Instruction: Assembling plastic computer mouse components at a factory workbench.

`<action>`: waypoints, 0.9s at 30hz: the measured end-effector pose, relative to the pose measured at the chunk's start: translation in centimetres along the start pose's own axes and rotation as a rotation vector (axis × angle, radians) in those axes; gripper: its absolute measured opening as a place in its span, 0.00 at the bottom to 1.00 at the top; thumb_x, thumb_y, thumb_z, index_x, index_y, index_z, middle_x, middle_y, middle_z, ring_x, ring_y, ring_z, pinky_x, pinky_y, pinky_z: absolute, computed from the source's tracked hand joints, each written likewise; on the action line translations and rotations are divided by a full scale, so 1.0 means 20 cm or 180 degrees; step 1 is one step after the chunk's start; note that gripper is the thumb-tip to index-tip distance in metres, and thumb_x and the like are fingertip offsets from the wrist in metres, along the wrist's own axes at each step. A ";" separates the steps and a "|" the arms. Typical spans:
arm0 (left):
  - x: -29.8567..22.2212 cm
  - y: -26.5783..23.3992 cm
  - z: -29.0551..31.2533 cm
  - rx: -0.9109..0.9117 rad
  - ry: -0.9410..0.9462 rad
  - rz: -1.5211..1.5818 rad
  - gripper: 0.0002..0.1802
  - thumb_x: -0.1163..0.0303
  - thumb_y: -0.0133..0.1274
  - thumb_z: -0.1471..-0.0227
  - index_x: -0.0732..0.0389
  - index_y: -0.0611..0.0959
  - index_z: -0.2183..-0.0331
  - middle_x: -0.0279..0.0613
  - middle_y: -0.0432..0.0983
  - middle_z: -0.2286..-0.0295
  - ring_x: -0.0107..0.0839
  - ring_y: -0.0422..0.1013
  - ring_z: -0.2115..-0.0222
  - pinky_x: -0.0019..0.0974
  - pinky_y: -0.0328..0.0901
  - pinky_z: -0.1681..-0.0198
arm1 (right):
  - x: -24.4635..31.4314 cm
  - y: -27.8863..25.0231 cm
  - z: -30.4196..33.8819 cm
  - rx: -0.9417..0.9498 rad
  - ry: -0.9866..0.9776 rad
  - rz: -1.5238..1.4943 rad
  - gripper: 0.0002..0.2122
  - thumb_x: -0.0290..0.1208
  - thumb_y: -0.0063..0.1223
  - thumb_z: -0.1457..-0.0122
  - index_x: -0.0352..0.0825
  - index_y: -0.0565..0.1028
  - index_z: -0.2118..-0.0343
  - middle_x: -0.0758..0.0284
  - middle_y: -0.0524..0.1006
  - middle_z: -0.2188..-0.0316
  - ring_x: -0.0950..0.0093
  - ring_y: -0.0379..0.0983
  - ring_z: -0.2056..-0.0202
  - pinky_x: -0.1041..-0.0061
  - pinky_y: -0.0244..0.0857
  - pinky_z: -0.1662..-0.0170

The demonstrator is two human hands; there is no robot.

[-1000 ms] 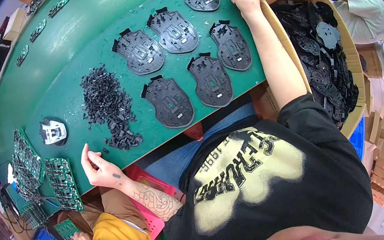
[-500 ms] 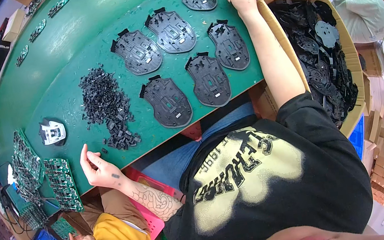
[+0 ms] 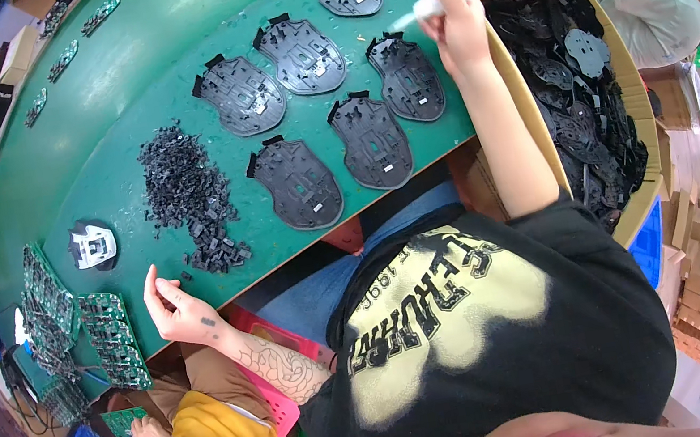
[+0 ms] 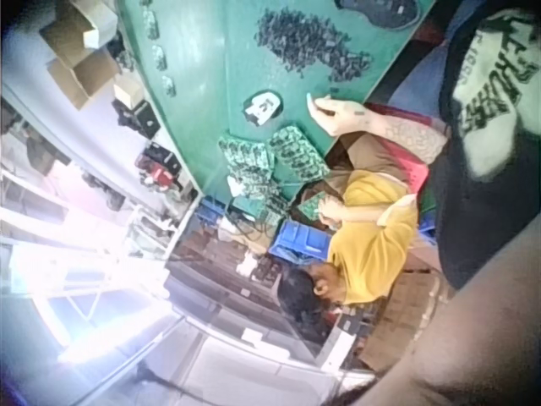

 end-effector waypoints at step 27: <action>0.00 0.02 -0.01 0.0034 0.0070 -0.0302 0.11 0.73 0.48 0.44 0.63 0.84 0.64 0.35 0.76 0.75 0.23 0.65 0.79 0.29 0.60 0.76 | 0.08 -0.22 0.45 -0.0586 -0.0352 0.1276 0.09 0.25 0.58 0.46 0.35 0.69 0.79 0.77 0.69 0.84 0.91 0.61 0.82 0.89 0.53 0.79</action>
Point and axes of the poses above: each hand's wrist, its own z-axis away from the middle knuckle, its own y-axis out of the palm, x = y × z, the point moved 5 cm from there along -z, towards the middle knuckle
